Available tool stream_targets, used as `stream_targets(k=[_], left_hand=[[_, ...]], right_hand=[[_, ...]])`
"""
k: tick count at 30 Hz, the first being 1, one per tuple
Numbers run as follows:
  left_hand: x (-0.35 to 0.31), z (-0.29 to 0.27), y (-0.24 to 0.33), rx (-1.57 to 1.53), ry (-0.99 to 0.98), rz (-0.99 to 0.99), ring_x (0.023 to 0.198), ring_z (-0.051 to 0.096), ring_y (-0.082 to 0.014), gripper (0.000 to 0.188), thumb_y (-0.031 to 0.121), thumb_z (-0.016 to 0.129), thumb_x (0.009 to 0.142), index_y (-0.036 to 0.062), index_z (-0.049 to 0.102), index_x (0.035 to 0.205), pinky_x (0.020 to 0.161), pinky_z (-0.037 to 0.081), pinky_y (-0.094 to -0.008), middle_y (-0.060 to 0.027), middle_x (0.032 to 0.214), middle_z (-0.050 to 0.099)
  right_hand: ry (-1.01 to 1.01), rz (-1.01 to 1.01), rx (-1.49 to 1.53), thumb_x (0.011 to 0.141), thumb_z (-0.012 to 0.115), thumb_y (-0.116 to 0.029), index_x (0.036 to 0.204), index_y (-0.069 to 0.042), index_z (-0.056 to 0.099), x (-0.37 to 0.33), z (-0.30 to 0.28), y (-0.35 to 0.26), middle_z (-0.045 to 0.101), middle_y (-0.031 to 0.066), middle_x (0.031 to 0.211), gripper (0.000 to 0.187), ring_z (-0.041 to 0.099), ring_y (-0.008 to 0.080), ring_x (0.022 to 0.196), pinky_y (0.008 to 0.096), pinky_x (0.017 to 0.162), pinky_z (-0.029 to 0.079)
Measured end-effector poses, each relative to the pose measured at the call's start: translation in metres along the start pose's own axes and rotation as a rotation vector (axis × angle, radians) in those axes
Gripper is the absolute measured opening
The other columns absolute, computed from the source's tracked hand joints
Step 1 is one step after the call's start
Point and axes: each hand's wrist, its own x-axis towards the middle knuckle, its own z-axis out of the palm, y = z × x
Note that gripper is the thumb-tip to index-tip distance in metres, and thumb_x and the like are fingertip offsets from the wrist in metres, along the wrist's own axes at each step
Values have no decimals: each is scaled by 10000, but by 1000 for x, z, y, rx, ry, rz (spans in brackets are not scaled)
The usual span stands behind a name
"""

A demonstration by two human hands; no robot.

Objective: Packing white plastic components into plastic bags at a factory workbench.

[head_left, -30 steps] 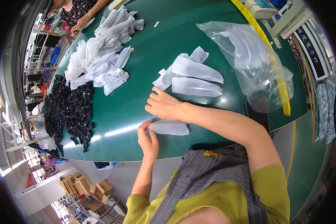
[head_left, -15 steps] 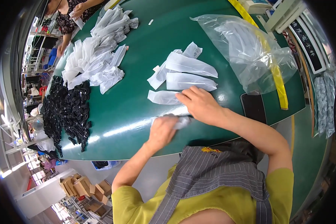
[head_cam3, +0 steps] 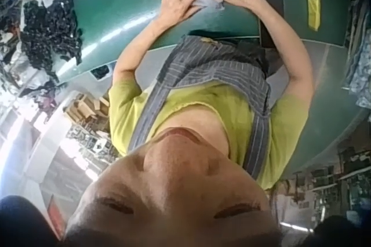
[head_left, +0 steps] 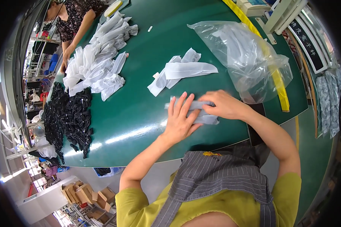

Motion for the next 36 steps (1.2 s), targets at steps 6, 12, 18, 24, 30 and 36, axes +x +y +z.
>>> stream_targets(k=[6, 12, 18, 24, 30, 36], left_hand=[[5, 22, -5, -144, 85, -20, 1113, 530, -367, 631, 301, 807, 729, 32, 538, 1232, 966, 406, -491, -173, 1246, 559], [10, 12, 11, -37, 16, -39, 1240, 464, -421, 757, 381, 833, 677, 32, 531, 1276, 1052, 354, -543, -215, 1337, 501], [11, 16, -2, -47, -13, -96, 1204, 451, -415, 724, 421, 838, 658, 27, 530, 1183, 1025, 369, -550, -218, 1323, 458], [16, 17, -2, -52, -64, -171, 1246, 436, -414, 884, 458, 851, 611, -31, 501, 1259, 1088, 314, -565, -225, 1348, 444], [21, -3, -20, 67, -101, -110, 1337, 374, -429, 994, 465, 887, 549, -32, 445, 1288, 1123, 252, -595, -227, 1406, 405], [33, 24, -19, 92, 158, -307, 1096, 506, -409, 972, 388, 894, 586, -60, 424, 1308, 922, 419, -499, -255, 1227, 506]], right_hand=[[633, -208, -342, 811, 637, -20, 1159, -41, 597, 25, -20, -15, 596, 122, 1129, 351, 545, 313, 1073, 392, 879, 472], [198, -37, -312, 784, 590, -11, 1172, -44, 613, 21, -21, 7, 602, 129, 1088, 390, 546, 325, 1012, 417, 864, 480], [390, -140, -206, 795, 584, 5, 1084, -11, 641, 53, -17, 11, 605, 131, 1114, 295, 558, 316, 1109, 430, 910, 466], [384, -186, -547, 750, 619, 21, 1017, -48, 682, 93, -13, 19, 603, 99, 1023, 283, 558, 275, 982, 406, 842, 440], [104, -167, -243, 793, 615, -40, 1021, -46, 686, 25, -9, 2, 619, 104, 991, 238, 550, 292, 1008, 417, 854, 433], [343, 50, 39, 841, 669, -127, 1216, 36, 541, -41, -4, -38, 548, 160, 1165, 429, 545, 338, 1094, 397, 929, 466]])
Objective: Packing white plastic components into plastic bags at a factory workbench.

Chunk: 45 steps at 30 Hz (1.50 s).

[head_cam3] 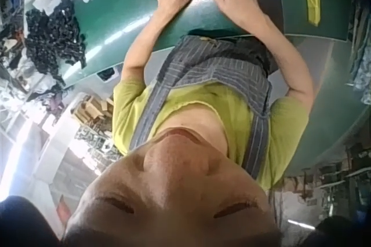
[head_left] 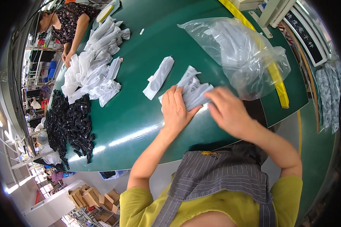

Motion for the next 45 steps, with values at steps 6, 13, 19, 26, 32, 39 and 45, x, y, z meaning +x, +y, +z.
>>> stream_targets(k=[6, 13, 19, 26, 32, 39, 45], left_hand=[[-31, -29, 62, -90, -208, -186, 1095, 523, -417, 1080, 226, 833, 707, -120, 168, 1485, 892, 468, -453, -282, 1249, 495], [-15, -68, 48, -75, -336, -43, 1107, 552, -420, 830, 136, 749, 785, -69, 305, 1456, 882, 505, -451, -269, 1239, 529], [107, -62, 152, -114, 130, 342, 1075, 567, -390, 792, 164, 750, 758, -52, 372, 1420, 823, 508, -438, -238, 1229, 543], [65, -33, 74, -212, 31, 193, 788, 616, -323, 371, -10, 613, 785, 28, 591, 1153, 660, 499, -420, -130, 849, 603], [73, -35, 92, -435, 213, 453, 660, 609, -281, 366, -14, 660, 680, 33, 634, 1042, 575, 488, -386, -90, 741, 589], [47, -26, 109, -608, 197, 540, 677, 611, -258, 267, 30, 632, 721, 37, 616, 987, 578, 493, -369, -86, 743, 559], [30, -25, 70, -622, 1, 516, 867, 637, -291, 378, 94, 652, 770, 23, 591, 1137, 718, 518, -370, -117, 891, 613]], right_hand=[[77, 247, -27, 815, 740, -233, 1411, 5, 374, -19, 34, -8, 466, 238, 1304, 739, 483, 376, 1192, 443, 976, 418], [123, 54, -429, 678, 813, -236, 1473, -60, 345, -2, 58, -3, 381, 278, 1391, 939, 412, 408, 1244, 494, 970, 375], [206, -46, 375, 873, 631, -322, 1445, -30, 404, -21, 66, 20, 373, 224, 1432, 681, 375, 381, 1295, 458, 1081, 316], [105, 150, -193, 745, 747, -223, 1505, -74, 339, -83, -67, -20, 422, 235, 1359, 876, 460, 408, 1176, 488, 992, 380], [190, 89, -15, 839, 705, -295, 1443, -36, 410, 22, -40, 46, 460, 269, 1372, 721, 489, 410, 1205, 484, 1011, 387], [76, 183, -245, 840, 712, -326, 1433, 8, 392, 74, 9, 43, 461, 300, 1379, 753, 489, 435, 1227, 508, 1035, 380], [287, 56, -631, 832, 703, -224, 1472, -5, 335, 107, 23, 53, 391, 290, 1429, 770, 439, 467, 1254, 528, 1059, 363]])
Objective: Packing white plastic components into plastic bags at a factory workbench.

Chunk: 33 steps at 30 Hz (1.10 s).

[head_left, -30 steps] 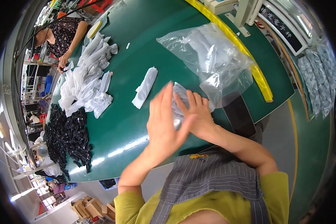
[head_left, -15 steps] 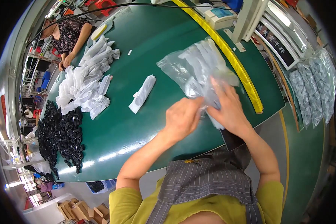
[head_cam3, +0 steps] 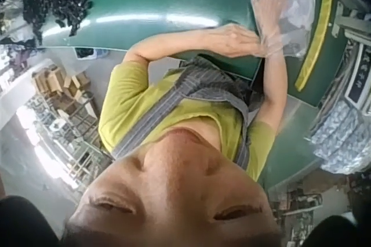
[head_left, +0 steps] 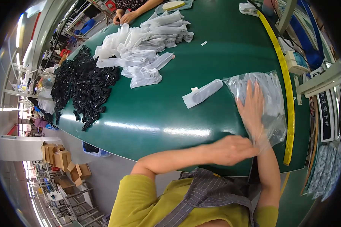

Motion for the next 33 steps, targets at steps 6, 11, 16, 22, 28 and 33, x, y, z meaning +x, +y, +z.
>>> stream_targets(k=[6, 11, 16, 22, 28, 33], left_hand=[[-113, -237, -155, 904, 189, -481, 1219, 517, -368, 478, 162, 682, 827, 52, 577, 1281, 997, 403, -475, -169, 1319, 562], [-195, -324, -241, 1077, 190, -651, 1201, 526, -324, 348, 313, 499, 994, 130, 630, 1260, 1028, 374, -455, -116, 1321, 569], [-203, -310, -256, 1002, 315, -789, 1111, 546, -321, 334, 346, 482, 1000, 113, 685, 1130, 990, 376, -446, -92, 1224, 620], [-150, -221, -224, 979, 448, -778, 1112, 536, -303, 291, 371, 541, 957, 159, 700, 1080, 984, 351, -469, -59, 1171, 627], [-110, -144, -171, 985, 451, -715, 1061, 539, -279, 227, 329, 628, 907, 169, 710, 1045, 954, 348, -446, -59, 1117, 625], [-88, -114, -98, 870, 475, -589, 1171, 515, -306, 358, 231, 703, 845, 116, 638, 1177, 1020, 321, -482, -105, 1232, 591]], right_hand=[[-455, -33, 440, 916, 638, -161, 1283, 18, 563, -74, -110, 56, 551, 238, 1299, 416, 584, 365, 1148, 403, 997, 447], [-96, 322, 566, 884, 598, -57, 921, -2, 680, -62, -217, 6, 676, 101, 913, 105, 603, 161, 705, 259, 619, 470], [-301, -399, 561, 783, 648, 31, 1228, -51, 586, 26, -79, -76, 555, 162, 1258, 457, 557, 319, 1154, 409, 917, 493], [-103, -691, 222, 749, 575, 64, 1156, -22, 592, 47, 33, -59, 563, 164, 1167, 417, 520, 346, 1143, 444, 940, 438], [-236, -669, 357, 730, 638, -30, 1115, -35, 599, -30, 7, -69, 547, 76, 963, 387, 529, 259, 944, 361, 795, 442], [-422, -498, 553, 789, 638, -43, 1182, -29, 565, -52, -11, -65, 592, 107, 1021, 401, 581, 278, 937, 383, 790, 476]])
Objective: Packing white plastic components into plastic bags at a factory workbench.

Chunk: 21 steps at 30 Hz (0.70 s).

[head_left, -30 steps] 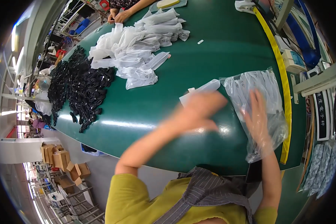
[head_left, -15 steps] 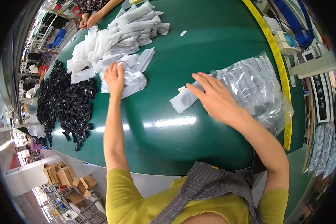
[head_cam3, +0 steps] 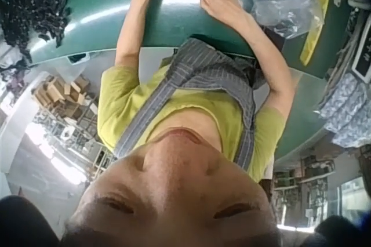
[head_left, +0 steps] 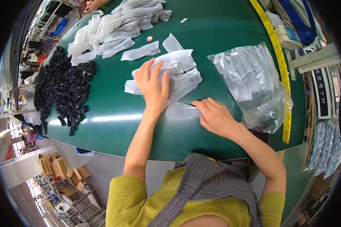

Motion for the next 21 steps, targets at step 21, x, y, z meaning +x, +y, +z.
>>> stream_targets(k=[21], left_hand=[[-106, -116, 40, 9, -238, -35, 1159, 540, -318, 461, -13, 656, 767, 57, 614, 1221, 978, 411, -444, -135, 1253, 571]], right_hand=[[144, -269, -357, 726, 605, 33, 999, -52, 593, 50, 7, 27, 558, 77, 1037, 287, 525, 242, 1044, 371, 848, 423]])
